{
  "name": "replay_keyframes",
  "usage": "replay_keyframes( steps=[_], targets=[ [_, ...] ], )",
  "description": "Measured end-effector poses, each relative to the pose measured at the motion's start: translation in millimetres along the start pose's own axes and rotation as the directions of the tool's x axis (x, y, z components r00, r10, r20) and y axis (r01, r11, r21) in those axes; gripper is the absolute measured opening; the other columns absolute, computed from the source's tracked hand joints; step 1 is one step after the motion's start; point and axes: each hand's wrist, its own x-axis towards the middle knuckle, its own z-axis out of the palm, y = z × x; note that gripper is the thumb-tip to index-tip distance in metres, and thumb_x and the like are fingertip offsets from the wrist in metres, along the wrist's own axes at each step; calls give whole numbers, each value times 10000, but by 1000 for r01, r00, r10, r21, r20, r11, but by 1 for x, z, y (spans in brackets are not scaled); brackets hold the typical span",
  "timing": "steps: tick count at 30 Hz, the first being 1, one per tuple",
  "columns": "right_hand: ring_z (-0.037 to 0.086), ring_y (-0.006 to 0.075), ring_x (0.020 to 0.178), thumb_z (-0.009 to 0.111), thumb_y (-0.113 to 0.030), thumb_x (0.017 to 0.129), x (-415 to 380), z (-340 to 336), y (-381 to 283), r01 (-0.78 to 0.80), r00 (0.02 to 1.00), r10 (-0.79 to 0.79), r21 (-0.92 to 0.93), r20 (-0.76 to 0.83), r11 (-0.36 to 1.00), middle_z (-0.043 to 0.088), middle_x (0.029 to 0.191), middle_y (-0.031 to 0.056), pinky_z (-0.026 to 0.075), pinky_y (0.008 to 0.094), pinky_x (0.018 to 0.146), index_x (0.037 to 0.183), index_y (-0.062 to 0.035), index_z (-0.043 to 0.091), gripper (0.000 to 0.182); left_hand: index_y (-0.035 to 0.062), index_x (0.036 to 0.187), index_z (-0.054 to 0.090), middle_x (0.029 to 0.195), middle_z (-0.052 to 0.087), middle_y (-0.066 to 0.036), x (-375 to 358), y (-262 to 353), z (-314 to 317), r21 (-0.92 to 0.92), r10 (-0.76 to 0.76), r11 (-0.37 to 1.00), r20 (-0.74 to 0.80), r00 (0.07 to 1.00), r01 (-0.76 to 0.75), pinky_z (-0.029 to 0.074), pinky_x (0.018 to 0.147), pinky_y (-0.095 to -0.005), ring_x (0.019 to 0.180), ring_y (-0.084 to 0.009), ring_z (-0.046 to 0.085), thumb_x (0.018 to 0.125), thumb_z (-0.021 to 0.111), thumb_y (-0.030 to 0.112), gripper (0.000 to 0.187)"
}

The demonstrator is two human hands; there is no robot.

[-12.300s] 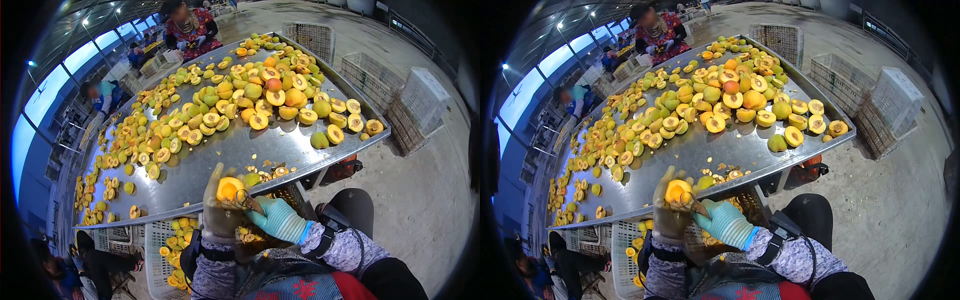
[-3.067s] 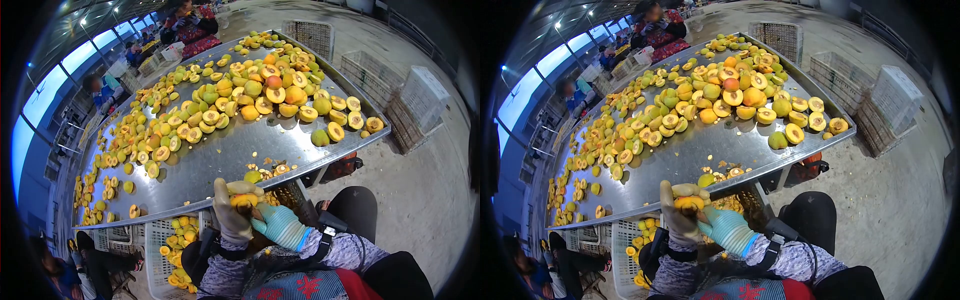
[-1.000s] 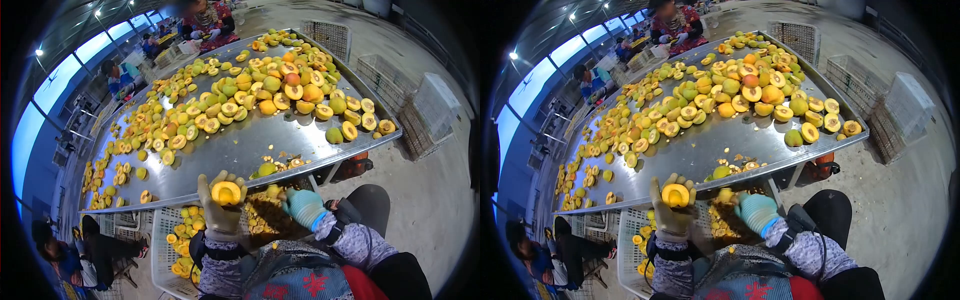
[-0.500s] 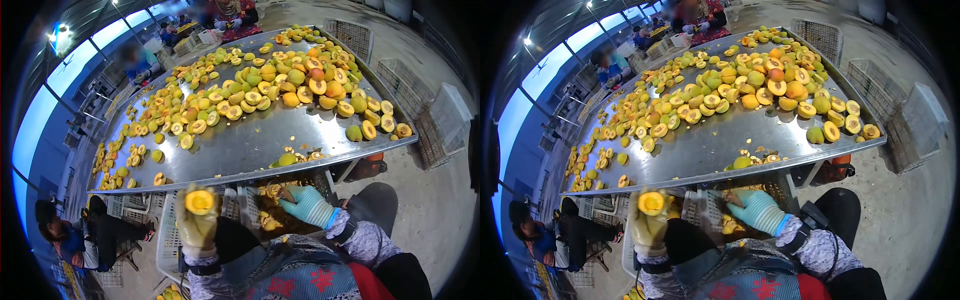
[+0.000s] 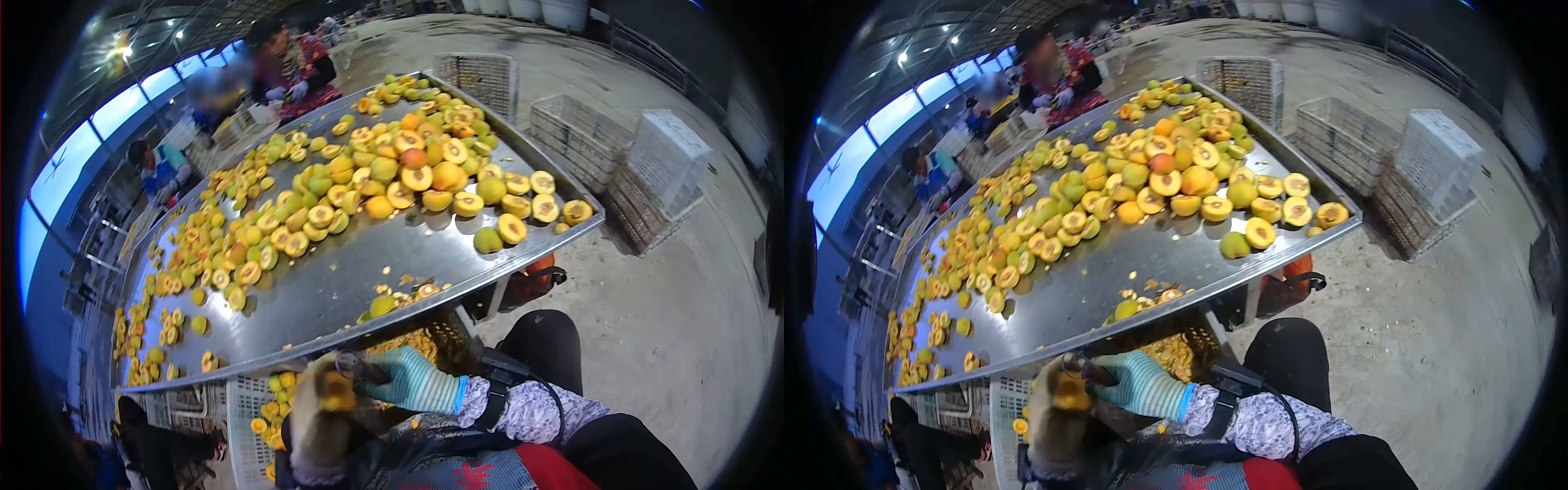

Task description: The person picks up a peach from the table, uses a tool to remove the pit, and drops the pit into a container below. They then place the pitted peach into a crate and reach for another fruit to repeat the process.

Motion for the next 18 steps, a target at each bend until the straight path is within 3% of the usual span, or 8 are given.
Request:
replay_keyframes(
  steps=[2, 3, 4, 5, 6, 7, 13, 18],
  targets=[
    [656, 403, 873, 690, -339, 862, -1, -21, -2, -16, 998, 28, -197, 54, 980, 691, 906, 198, 527, 443, 761, 1112, -103, 679, 344, 13, 1222, 582, 1075, 609, -94, -21, 7, -19, 24, 243, 970, -155, 958, -242, 530, 853, -343, 992, -191, 614, 972, 594, 176, 299],
    [656, 403, 862, 678, -359, 875, -3, -31, -3, -22, 996, 48, -292, 81, 956, 691, 898, 201, 527, 440, 762, 1137, -113, 679, 359, 20, 1254, 578, 1108, 615, -79, -31, 25, -46, -357, -167, 932, -288, 943, 56, 500, 875, -307, 985, -149, 592, 976, 597, 141, 304],
    [653, 400, 813, 644, -387, 884, -9, -41, -2, -2, 985, 69, -385, 161, 923, 684, 856, 191, 525, 455, 733, 1122, -136, 682, 347, 52, 1049, 683, 1047, 664, -157, -36, 61, -33, 469, 199, 883, -322, 925, -27, 514, 847, -392, 986, -276, 628, 999, 469, 471, 473],
    [653, 391, 770, 639, -371, 860, -16, -51, -11, -13, 966, 142, -508, 217, 861, 675, 815, 179, 521, 479, 698, 1091, -150, 678, 322, -34, 1226, 619, 1256, 611, -212, -52, 51, -75, 383, -22, 901, -424, 905, 202, 440, 1007, -371, 1181, -283, 562, 1008, 516, 362, 463],
    [655, 386, 758, 647, -351, 838, -23, -56, -8, 15, 974, 102, -509, 202, 861, 672, 802, 175, 522, 483, 689, 1073, -147, 672, 311, -41, 1197, 628, 1241, 621, -214, -61, 14, -157, 904, 84, 378, -250, 965, 201, 439, 1015, -373, 1180, -288, 573, 997, 565, 256, 364],
    [658, 381, 747, 654, -330, 817, -32, -58, -5, 44, 979, 65, -510, 193, 859, 669, 790, 170, 523, 487, 680, 1054, -144, 667, 302, -31, 1211, 629, 1231, 625, -211, -57, 1, -186, 923, 71, 284, -289, 955, 259, 433, 1021, -377, 1166, -285, 578, 973, 615, 251, 369],
    [678, 363, 799, 662, -224, 806, -55, -73, -13, 97, 983, 0, -530, 181, 842, 676, 843, 152, 534, 472, 660, 1030, -130, 644, 244, 4, 1235, 591, 1254, 610, -142, 124, 26, 39, 704, 168, 691, 62, 984, -163, 418, 1041, -365, 1198, -253, 557, 930, 672, 191, 367],
    [647, 332, 638, 611, -309, 851, -65, -97, 3, -33, 990, 115, -653, 83, 757, 646, 695, 126, 510, 443, 585, 851, -98, 647, 215, 14, 1293, 554, 1288, 568, -210, 273, -12, 234, 339, 492, 339, 731, 473, -878, 469, 993, -404, 1186, -341, 570, 867, 741, 281, 537]
  ],
)
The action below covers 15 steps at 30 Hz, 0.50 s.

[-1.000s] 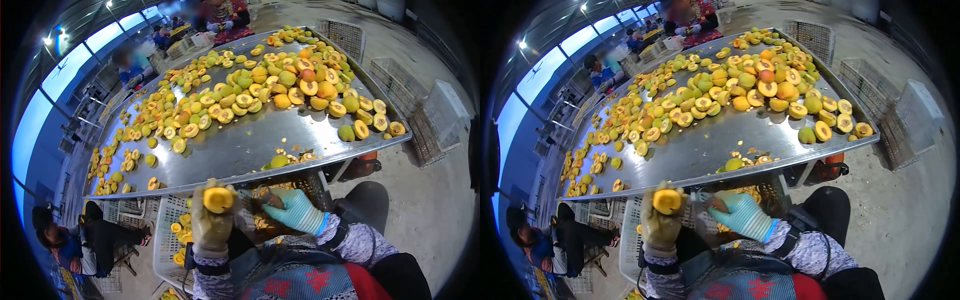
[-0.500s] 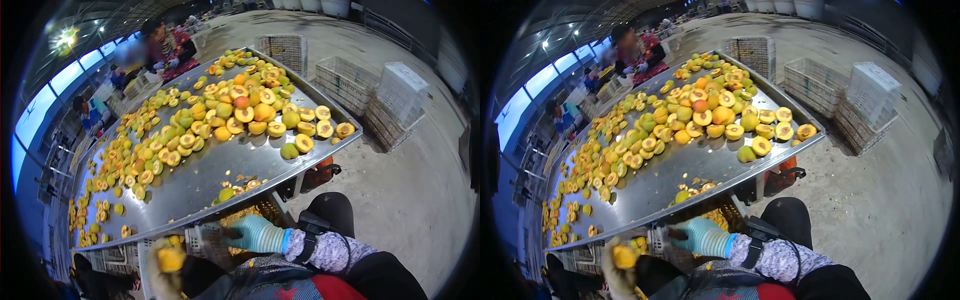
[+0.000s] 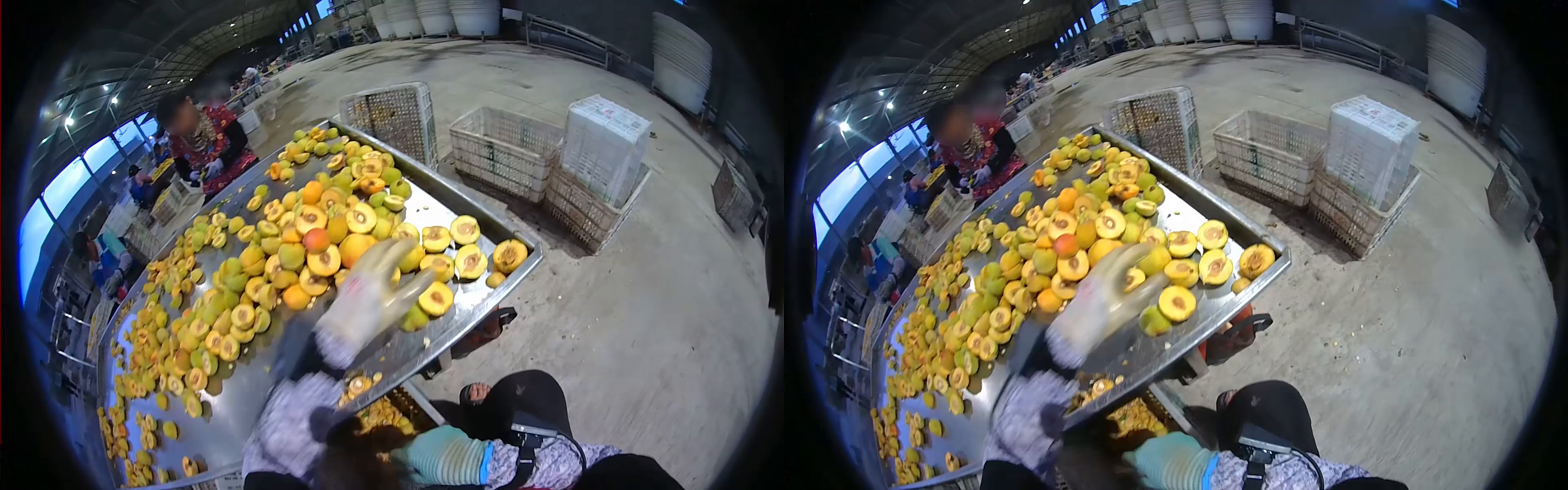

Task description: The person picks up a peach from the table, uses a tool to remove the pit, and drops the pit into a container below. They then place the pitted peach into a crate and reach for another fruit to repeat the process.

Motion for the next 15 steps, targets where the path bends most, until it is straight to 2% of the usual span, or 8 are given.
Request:
replay_keyframes(
  steps=[1, 2, 3, 4, 5, 7, 9, 15],
  targets=[
    [636, 321, 606, 628, -318, 806, -1, 0, 5, 3, 997, -1, 19, -76, 1000, 613, 638, 95, 495, 445, 557, 773, -124, 627, 197, 47, 1245, 580, 1214, 580, -217, 31, -5, 23, -3, -104, 995, 32, 994, 104, 431, 1003, -437, 1174, -380, 539, 889, 644, 481, 565],
    [638, 315, 610, 621, -318, 815, 0, -2, 9, -16, 995, 20, 46, -93, 999, 617, 643, 92, 495, 441, 554, 778, -131, 632, 191, 81, 1286, 566, 1263, 554, -200, 58, -25, 43, 52, -106, 994, 138, 985, 100, 342, 1075, -471, 1279, -359, 459, 897, 562, 567, 622],
    [640, 309, 614, 614, -319, 823, 4, -5, 12, -20, 994, 28, 70, -108, 997, 622, 648, 90, 495, 436, 552, 784, -138, 637, 187, 109, 1323, 558, 1333, 528, -184, 75, -48, 66, 252, -139, 963, 167, 976, 95, 248, 1113, -541, 1328, -339, 402, 907, 499, 594, 642],
    [646, 304, 624, 606, -314, 833, 6, -3, 16, -35, 993, 44, 86, -109, 996, 631, 663, 86, 495, 432, 551, 806, -139, 639, 180, 120, 1276, 601, 1352, 518, -176, 87, -71, 78, 494, -92, 869, 94, 991, 33, 244, 1093, -590, 1328, -352, 401, 874, 529, 621, 646],
    [653, 311, 643, 604, -310, 845, 7, -5, 19, -19, 994, 27, 77, -103, 997, 637, 687, 101, 495, 427, 548, 838, -141, 636, 172, 145, 1273, 616, 1335, 544, -181, 94, -102, 86, 556, -120, 830, 92, 988, 49, 265, 1061, -616, 1300, -363, 425, 872, 482, 670, 674],
    [657, 324, 663, 607, -298, 855, 12, -4, 22, -110, 992, 106, 66, 61, 992, 644, 714, 123, 500, 430, 559, 868, -137, 637, 164, 169, 1256, 635, 1286, 590, -184, 90, -113, 53, 589, -452, 782, 311, 836, 204, 308, 1024, -602, 1257, -363, 470, 874, 456, 695, 675],
    [658, 326, 665, 609, -296, 855, 13, -7, 25, -113, 993, 108, 98, 57, 989, 645, 717, 127, 501, 431, 562, 866, -134, 638, 165, 195, 1209, 665, 1146, 650, -134, 73, -131, 53, 589, -402, 791, 299, 866, 164, 404, 908, -554, 1107, -349, 564, 868, 462, 705, 647],
    [661, 343, 681, 629, -280, 853, 17, -16, 14, -39, 999, 37, 202, 12, 979, 647, 734, 155, 508, 441, 590, 862, -93, 640, 187, 176, 1081, 721, 1067, 652, -94, -27, -106, -2, 532, -177, 844, 152, 972, 71, 440, 930, -454, 1103, -317, 556, 822, 660, 492, 413]
  ],
)
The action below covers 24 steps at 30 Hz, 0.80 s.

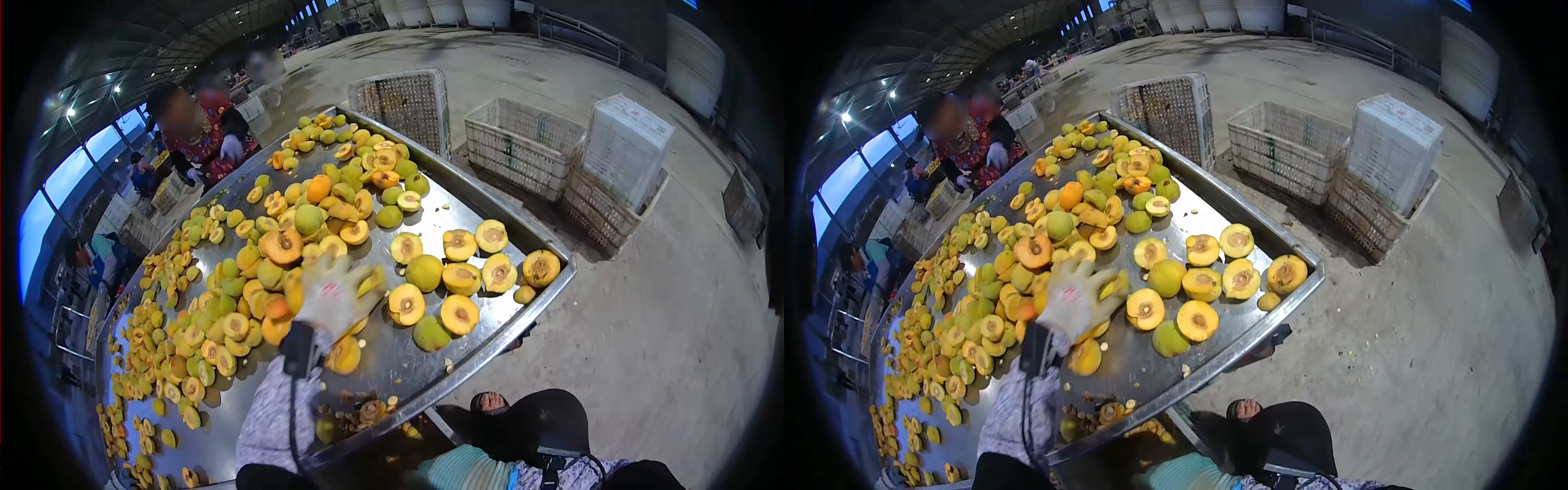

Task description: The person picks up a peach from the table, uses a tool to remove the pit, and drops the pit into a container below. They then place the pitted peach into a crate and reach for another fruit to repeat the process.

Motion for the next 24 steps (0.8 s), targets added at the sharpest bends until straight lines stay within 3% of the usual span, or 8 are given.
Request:
replay_keyframes(
  steps=[6, 7, 8, 10, 13, 17, 22, 24],
  targets=[
    [695, 269, 719, 534, -220, 966, -11, 5, -18, -51, 996, 54, -53, 71, 997, 698, 801, 163, 516, 386, 595, 927, -58, 702, 237, 105, 1055, 708, 1076, 644, -138, -123, -10, -31, -204, -133, 969, 40, 990, 138, 470, 940, -424, 1108, -344, 560, 860, 692, 306, 281],
    [700, 236, 713, 506, -307, 999, -10, 6, -20, -203, 973, 166, 248, 161, 947, 738, 919, 142, 530, 353, 627, 1027, -56, 716, 329, 102, 1046, 709, 1085, 645, -147, -139, -13, -28, -330, -233, 917, 10, 973, 223, 468, 936, -425, 1079, -350, 571, 863, 695, 287, 261],
    [678, 330, 734, 615, -298, 868, -3, -2, -16, 21, 970, -23, 9, 243, 1000, 674, 786, 113, 519, 467, 611, 1024, -137, 617, 224, 98, 1036, 711, 1093, 647, -156, -154, -17, -26, -455, -338, 840, -11, 941, 296, 466, 932, -426, 1049, -356, 583, 865, 698, 268, 242],
    [678, 329, 733, 615, -310, 863, -1, 1, -17, -5, 972, 38, -139, 233, 990, 672, 780, 116, 519, 459, 605, 1027, -137, 623, 239, 57, 1035, 704, 1082, 660, -165, -173, -24, -41, -482, -445, 779, 26, 895, 401, 484, 887, -393, 995, -331, 618, 877, 699, 260, 257],
    [673, 351, 725, 592, -336, 891, 2, 12, -15, 40, 993, -22, -148, 119, 988, 674, 784, 121, 523, 467, 621, 1010, -121, 596, 246, 11, 1042, 690, 984, 679, -56, -194, -35, -59, -638, -682, 127, 500, 534, 759, 488, 708, -275, 830, -129, 606, 876, 721, 264, 304],
    [669, 358, 759, 648, -358, 888, 12, 19, -25, -57, 997, 57, 7, -58, 998, 674, 819, 146, 528, 454, 658, 1067, -134, 626, 288, 55, 1094, 612, 871, 611, 4, -211, -34, -79, -893, -824, -207, 379, 421, 400, 495, 688, -258, 782, -99, 594, 931, 678, 311, 311],
    [657, 392, 818, 757, -328, 814, 49, 29, -51, 40, 928, 20, 153, -372, 987, 662, 882, 191, 532, 450, 726, 1037, -25, 603, 407, 4, 1209, 543, 1040, 646, -90, -239, 22, -105, -986, -793, -100, 159, 588, 133, 571, 826, -319, 911, -183, 658, 1035, 482, 411, 447],
    [656, 384, 822, 755, -326, 820, 68, 44, -63, 55, 872, 33, 165, -488, 985, 653, 883, 191, 525, 458, 718, 1094, 1, 565, 467, -4, 1319, 491, 1197, 596, -123, -248, 48, -95, -977, -840, -210, 196, 506, 29, 547, 907, -325, 1055, -202, 625, 1054, 456, 351, 443]
  ],
)
